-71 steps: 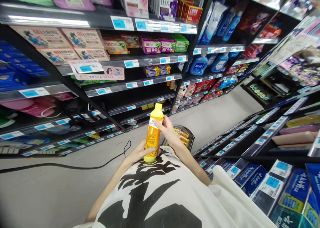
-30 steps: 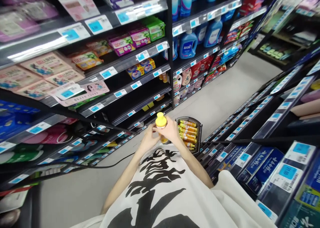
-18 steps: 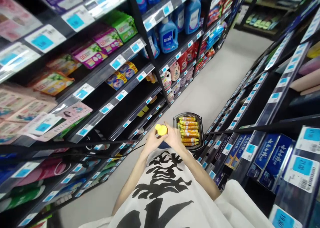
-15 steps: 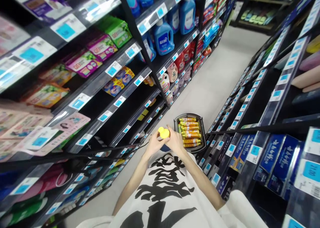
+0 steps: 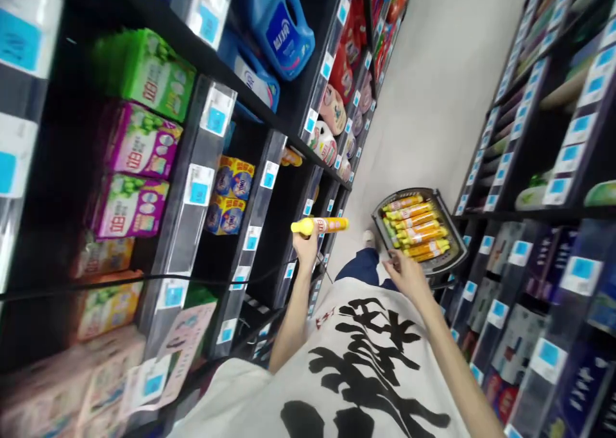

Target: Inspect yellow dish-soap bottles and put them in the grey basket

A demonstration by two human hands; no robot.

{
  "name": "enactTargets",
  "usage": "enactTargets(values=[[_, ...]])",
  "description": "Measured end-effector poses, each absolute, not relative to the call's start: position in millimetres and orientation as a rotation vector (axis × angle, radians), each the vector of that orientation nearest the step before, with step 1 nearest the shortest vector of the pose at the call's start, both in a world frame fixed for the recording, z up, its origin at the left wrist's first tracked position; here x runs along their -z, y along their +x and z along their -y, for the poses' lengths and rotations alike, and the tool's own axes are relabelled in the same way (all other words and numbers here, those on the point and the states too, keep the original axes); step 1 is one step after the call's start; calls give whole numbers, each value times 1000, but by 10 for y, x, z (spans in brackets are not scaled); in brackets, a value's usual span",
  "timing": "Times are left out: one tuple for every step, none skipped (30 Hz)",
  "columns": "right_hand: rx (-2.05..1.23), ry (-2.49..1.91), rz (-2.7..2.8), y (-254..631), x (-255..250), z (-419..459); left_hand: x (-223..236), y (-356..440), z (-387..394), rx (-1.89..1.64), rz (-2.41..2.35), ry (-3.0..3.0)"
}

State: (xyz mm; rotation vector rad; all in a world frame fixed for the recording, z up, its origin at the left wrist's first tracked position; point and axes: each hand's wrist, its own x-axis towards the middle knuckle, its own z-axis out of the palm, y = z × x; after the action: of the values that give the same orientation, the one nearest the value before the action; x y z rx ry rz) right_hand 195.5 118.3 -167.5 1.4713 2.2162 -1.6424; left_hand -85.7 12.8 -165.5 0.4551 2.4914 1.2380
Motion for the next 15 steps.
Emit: enactTargets(values=[[1639,1536,-2191,1957,1749,-1144,1716,-1033,-139,-1220,-2532,449],[1640,1599,-2157,1957,1820,-1092,1781,-1197,-153,-1201,-2568,442],[1640,1658,-2119,1956,1887,-1029,1849,-1349,-169,-1181,-2600,434],[1641,1708,-2074,1953,1949,-957,1920,-1489,-187,-1162,-2628,425],[1642,1751,-2021,1948,2004,-876,1990,-1616,-205,-1144,-2655,413],[1647,1781,-1963,1940,2054,-790,2058,-1733,-221,-1130,-2683,399],[1660,1802,-1902,1928,2102,-702,2123,-1840,-236,-1118,-2713,385],[1683,1813,-1840,1913,2148,-614,2181,-1940,-249,-1107,-2742,372],[1711,1816,-1778,1895,2193,-530,2233,-2034,-259,-1096,-2767,362],[1736,1818,-1720,1874,2240,-452,2278,-2123,-270,-1083,-2786,356],[1750,1819,-1669,1850,2286,-382,2318,-2207,-285,-1069,-2798,355],[1753,1818,-1629,1826,2331,-323,2356,-2289,-305,-1053,-2803,360],[1749,1817,-1603,1801,2372,-277,2393,-2367,-333,-1035,-2802,372],[1741,1814,-1589,1775,2406,-243,2430,-2442,-372,-1018,-2795,389],[1734,1810,-1587,1751,2433,-223,2468,-2513,-422,-1004,-2785,412]])
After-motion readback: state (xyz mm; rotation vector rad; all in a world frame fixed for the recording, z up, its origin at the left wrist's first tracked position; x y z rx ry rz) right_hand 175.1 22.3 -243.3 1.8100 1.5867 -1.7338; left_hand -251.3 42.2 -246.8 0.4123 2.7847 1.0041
